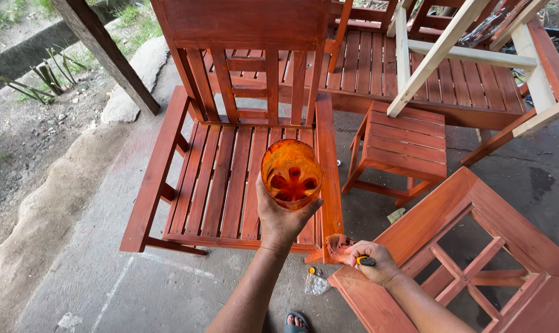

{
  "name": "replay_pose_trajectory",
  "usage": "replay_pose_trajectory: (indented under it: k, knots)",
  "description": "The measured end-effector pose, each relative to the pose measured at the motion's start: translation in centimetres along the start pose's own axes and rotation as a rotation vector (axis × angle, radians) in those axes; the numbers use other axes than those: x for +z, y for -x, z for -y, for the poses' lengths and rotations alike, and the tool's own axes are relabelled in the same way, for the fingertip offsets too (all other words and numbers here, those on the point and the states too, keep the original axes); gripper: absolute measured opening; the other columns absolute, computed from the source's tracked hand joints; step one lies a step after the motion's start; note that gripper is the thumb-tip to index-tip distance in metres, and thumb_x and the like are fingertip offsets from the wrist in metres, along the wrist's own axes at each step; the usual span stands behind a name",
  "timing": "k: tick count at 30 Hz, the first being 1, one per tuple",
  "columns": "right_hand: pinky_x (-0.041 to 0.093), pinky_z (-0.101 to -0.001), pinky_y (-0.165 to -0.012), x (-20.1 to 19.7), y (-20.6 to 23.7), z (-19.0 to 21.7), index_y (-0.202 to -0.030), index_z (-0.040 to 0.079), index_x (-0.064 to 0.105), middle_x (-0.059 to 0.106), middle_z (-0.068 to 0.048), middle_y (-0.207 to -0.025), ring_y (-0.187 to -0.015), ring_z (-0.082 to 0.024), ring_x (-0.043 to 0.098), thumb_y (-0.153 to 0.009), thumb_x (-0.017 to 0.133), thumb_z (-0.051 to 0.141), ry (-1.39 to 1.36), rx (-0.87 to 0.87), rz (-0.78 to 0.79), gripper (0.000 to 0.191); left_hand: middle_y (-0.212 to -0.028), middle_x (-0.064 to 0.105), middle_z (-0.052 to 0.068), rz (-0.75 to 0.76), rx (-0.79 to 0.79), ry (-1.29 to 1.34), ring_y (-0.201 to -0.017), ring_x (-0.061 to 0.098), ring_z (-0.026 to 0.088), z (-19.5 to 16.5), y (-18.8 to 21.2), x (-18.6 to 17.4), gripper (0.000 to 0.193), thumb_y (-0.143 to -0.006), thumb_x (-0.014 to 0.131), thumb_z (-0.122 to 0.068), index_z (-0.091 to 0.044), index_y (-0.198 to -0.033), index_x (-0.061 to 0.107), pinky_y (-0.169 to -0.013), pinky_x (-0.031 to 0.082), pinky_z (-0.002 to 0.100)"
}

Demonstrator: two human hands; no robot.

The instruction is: The person applies a reddish-orange wood stain to a slatted wooden chair, holding a container of stain in one hand and wiping the stain onto the seat rails, legs, and frame with a cloth in the other hand. They reload the cloth from the container and work around the chair, coating different surfaces.

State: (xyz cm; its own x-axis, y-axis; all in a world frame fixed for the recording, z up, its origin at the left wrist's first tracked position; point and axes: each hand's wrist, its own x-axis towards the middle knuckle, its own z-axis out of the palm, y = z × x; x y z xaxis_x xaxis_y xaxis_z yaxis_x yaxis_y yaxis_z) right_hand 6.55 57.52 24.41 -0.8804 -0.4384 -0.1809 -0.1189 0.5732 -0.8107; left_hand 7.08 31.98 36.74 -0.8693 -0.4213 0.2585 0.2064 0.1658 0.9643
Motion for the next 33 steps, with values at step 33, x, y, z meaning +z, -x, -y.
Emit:
replay_pose_trajectory:
  k: [33]
  knots:
    - [0.06, -0.0336, -0.093, -3.8, 0.5, 31.4, -0.078, 0.006, 0.074, 0.078, -0.012, -0.108, -0.101, -0.022, 0.074, -0.073, 0.079, -0.008, -0.071, -0.4, -0.163, 0.015, -0.146, 0.046, 0.016, 0.032, 0.195, -0.211, -0.137, 0.052, 0.031, 2.3, 1.2, -17.1, 0.12, -0.056, 0.1, -0.032, -0.009, -0.152, 0.031, -0.117, 0.047, 0.043]
